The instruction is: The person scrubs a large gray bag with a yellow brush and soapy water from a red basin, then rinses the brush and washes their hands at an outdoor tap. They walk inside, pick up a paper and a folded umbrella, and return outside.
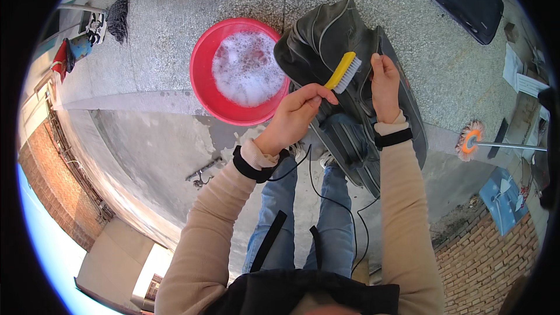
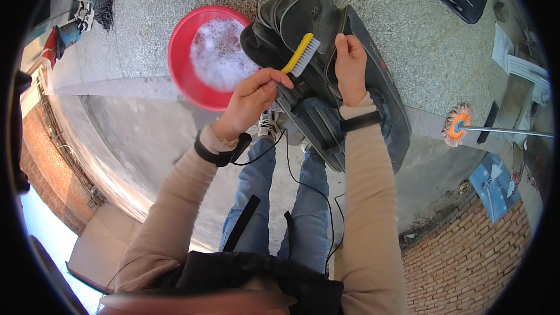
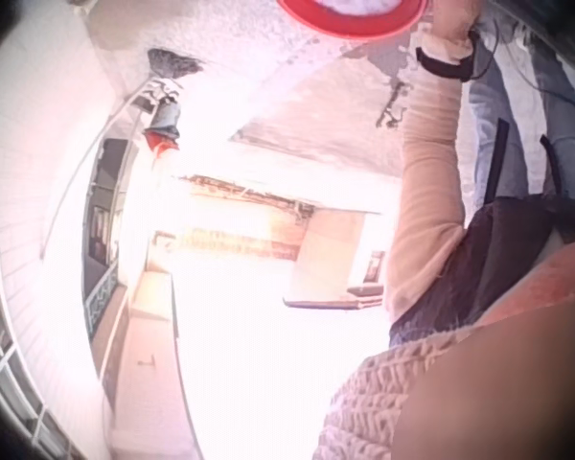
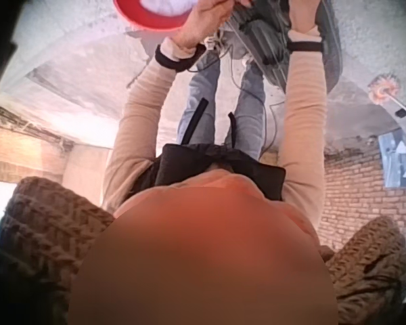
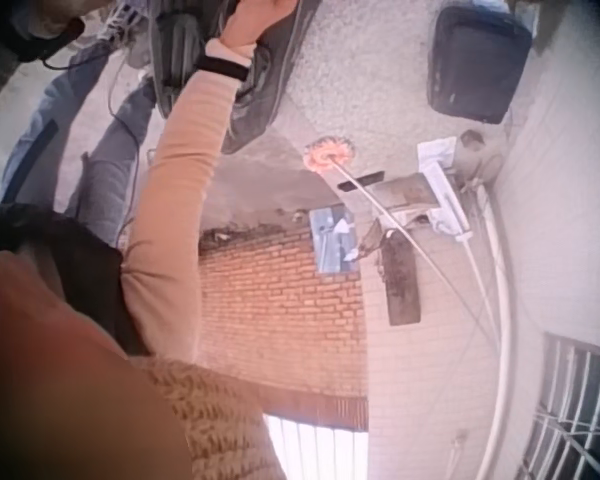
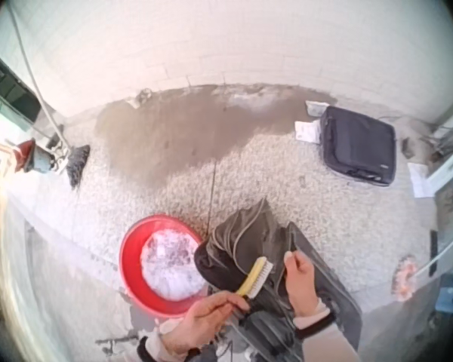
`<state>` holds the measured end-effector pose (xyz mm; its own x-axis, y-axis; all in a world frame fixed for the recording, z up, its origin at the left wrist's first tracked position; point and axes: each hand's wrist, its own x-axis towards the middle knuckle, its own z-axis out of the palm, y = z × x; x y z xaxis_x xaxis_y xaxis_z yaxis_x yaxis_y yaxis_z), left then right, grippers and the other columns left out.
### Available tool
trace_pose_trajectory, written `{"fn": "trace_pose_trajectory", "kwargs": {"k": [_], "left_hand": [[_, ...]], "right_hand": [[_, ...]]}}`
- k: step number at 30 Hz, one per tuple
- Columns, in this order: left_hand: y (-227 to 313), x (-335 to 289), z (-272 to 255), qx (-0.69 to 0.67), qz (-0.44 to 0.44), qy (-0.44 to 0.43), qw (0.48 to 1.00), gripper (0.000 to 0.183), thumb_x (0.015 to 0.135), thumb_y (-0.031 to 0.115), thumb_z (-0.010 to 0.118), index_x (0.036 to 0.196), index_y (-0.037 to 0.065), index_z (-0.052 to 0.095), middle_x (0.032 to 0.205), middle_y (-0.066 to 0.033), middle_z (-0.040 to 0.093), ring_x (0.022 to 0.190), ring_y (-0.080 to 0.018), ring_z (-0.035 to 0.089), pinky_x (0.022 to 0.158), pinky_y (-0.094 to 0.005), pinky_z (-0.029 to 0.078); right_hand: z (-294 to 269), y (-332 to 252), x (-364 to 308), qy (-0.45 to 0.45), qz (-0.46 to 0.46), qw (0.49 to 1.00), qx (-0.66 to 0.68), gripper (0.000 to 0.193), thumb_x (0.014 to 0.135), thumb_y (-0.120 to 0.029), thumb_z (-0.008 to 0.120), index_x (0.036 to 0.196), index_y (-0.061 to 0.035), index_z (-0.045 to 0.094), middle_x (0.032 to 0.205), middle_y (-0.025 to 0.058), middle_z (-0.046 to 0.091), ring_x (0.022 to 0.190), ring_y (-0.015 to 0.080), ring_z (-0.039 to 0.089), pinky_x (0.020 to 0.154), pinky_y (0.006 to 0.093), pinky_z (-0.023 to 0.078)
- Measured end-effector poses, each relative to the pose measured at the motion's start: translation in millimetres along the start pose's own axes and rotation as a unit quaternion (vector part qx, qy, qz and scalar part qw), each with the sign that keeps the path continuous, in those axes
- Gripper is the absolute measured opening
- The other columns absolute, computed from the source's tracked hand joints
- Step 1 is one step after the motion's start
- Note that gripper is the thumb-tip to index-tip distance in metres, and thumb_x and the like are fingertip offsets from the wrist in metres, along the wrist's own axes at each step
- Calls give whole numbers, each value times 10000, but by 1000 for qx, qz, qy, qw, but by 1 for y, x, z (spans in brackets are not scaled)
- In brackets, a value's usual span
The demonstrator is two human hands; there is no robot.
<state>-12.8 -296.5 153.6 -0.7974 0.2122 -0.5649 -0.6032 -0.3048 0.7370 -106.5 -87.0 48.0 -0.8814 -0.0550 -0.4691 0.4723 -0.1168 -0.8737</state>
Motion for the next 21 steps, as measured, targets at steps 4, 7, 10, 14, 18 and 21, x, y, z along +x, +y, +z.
{"fn": "trace_pose_trajectory", "kwargs": {"k": [4, 7, 10, 14, 18, 21], "left_hand": [[9, 81, 35, 126, -69, 66, 987, 224, 910, 2, 405, 894, 35, 626, 716, 17, 521, 628, -72, 433, 597, -217, 370], [19, 107, 41, 163, 11, 62, 985, 216, 904, 13, 416, 878, 49, 627, 727, 11, 527, 666, -67, 450, 626, -212, 378], [18, 81, 39, 144, -61, 46, 987, 216, 896, 9, 413, 868, 49, 624, 715, 6, 525, 663, -72, 457, 625, -228, 389], [10, 87, 31, 250, -21, 42, 967, 192, 862, 16, 434, 843, 40, 624, 688, -32, 552, 644, -114, 499, 603, -271, 414], [4, 164, 23, 350, 35, 34, 935, 164, 833, 44, 464, 840, 39, 627, 708, -90, 597, 652, -178, 555, 614, -301, 434], [-4, 135, 22, 341, 24, 40, 939, 178, 851, 78, 445, 829, 53, 620, 723, -121, 612, 672, -255, 597, 644, -336, 457]], "right_hand": [[8, -1, -3, 11, -56, 997, -49, 252, 981, -219, 515, 788, -57, 527, 678, -68, 424, 621, 15, 342, 531, 201, 299], [11, -3, 1, 5, -66, 987, -145, 295, 970, -193, 519, 737, -17, 476, 612, -13, 378, 591, 55, 324, 501, 256, 305], [13, -3, 2, 46, -128, 983, -126, 303, 966, -200, 521, 739, -6, 474, 598, 15, 389, 573, 81, 339, 505, 279, 322], [17, -2, -12, 13, -150, 971, -188, 301, 951, -190, 525, 734, 10, 462, 624, 112, 435, 559, 205, 406, 531, 342, 356], [16, -2, -20, 26, -170, 960, -220, 293, 940, -174, 523, 719, 5, 452, 632, 155, 436, 557, 285, 428, 536, 371, 364], [11, -3, -9, 40, -165, 957, -234, 296, 936, -179, 522, 710, 7, 479, 623, 158, 467, 548, 285, 448, 537, 378, 371]]}}
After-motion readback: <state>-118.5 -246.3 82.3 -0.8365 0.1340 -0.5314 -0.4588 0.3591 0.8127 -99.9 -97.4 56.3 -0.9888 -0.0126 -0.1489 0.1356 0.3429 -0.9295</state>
